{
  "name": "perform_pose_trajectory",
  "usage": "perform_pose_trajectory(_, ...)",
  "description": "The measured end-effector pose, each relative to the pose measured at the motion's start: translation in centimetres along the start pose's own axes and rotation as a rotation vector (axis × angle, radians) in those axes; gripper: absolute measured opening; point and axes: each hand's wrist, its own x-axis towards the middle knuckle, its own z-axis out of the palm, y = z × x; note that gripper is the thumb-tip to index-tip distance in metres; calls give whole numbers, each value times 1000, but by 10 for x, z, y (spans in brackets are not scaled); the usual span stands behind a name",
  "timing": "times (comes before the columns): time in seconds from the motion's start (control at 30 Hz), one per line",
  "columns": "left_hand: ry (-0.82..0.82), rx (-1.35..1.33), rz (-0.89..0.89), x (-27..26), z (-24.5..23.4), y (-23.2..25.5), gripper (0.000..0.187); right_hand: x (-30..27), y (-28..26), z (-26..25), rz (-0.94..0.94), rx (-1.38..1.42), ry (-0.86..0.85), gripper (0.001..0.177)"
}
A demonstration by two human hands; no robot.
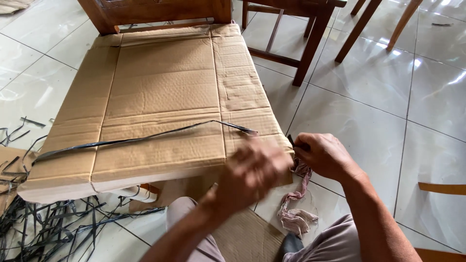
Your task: Wrapping a wooden chair seat with cardboard and securing it with plastic straps
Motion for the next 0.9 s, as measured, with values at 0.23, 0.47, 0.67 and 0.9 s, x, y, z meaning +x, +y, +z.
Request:
perform_pose_trajectory(0.23, -78, -620, -369, -62, 42, 51, 31, -14, -15, -8, -165, -39, -349, 13)
perform_pose_trajectory(0.47, -191, -605, -644, -102, 70, 57, 21, -19, 5, 12, -296, -68, -391, 12)
perform_pose_trajectory(0.67, -354, -698, -759, -139, 79, 69, 12, -18, 10, 13, -117, -380, -344, 13)
perform_pose_trajectory(0.9, -693, -761, -765, -225, 127, 80, 24, -9, 20, -7, 138, -306, -209, 16)
